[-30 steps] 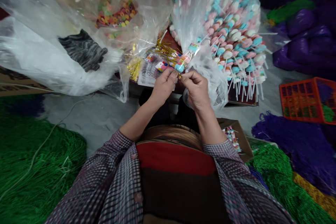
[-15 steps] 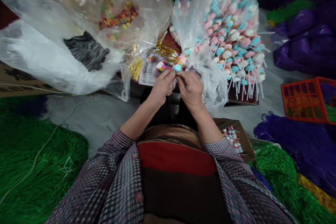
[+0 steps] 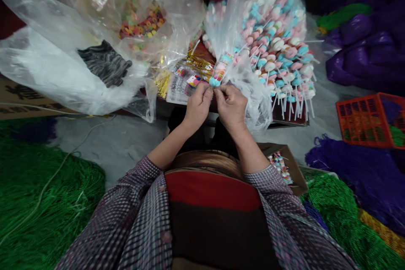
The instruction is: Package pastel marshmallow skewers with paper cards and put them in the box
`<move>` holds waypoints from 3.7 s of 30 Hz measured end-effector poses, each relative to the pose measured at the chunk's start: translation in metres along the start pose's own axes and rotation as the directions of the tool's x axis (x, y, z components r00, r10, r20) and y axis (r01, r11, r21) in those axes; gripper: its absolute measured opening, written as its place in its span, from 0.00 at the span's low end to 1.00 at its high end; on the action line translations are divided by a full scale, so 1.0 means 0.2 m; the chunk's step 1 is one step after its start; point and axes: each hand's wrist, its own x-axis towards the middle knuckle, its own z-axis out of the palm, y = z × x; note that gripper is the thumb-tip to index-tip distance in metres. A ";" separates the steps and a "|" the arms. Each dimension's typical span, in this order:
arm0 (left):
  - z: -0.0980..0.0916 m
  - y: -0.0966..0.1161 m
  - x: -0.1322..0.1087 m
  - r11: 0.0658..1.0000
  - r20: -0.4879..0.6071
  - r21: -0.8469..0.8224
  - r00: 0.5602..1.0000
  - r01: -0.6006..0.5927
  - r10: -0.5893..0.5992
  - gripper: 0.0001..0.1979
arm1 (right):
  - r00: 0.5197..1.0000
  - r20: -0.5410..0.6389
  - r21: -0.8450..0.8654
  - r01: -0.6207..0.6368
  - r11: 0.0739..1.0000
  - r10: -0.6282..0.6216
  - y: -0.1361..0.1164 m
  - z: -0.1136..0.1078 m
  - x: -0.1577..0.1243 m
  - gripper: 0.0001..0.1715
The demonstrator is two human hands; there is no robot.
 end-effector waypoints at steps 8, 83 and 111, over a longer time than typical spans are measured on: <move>-0.05 0.00 0.02 0.981 0.071 0.125 0.988 -0.146 0.138 0.26 | 0.893 0.204 0.510 -0.447 0.734 0.402 -0.07 -0.02 0.03 0.18; -0.33 -0.22 0.35 0.696 0.196 0.654 0.955 -0.296 0.221 0.11 | 0.529 0.188 -0.249 -0.790 0.561 0.828 0.70 -1.16 -0.92 0.14; -0.03 0.08 0.16 0.981 0.144 -0.189 0.988 -0.033 0.060 0.14 | 0.777 0.426 0.636 -0.622 0.457 0.464 -0.04 -0.16 0.04 0.26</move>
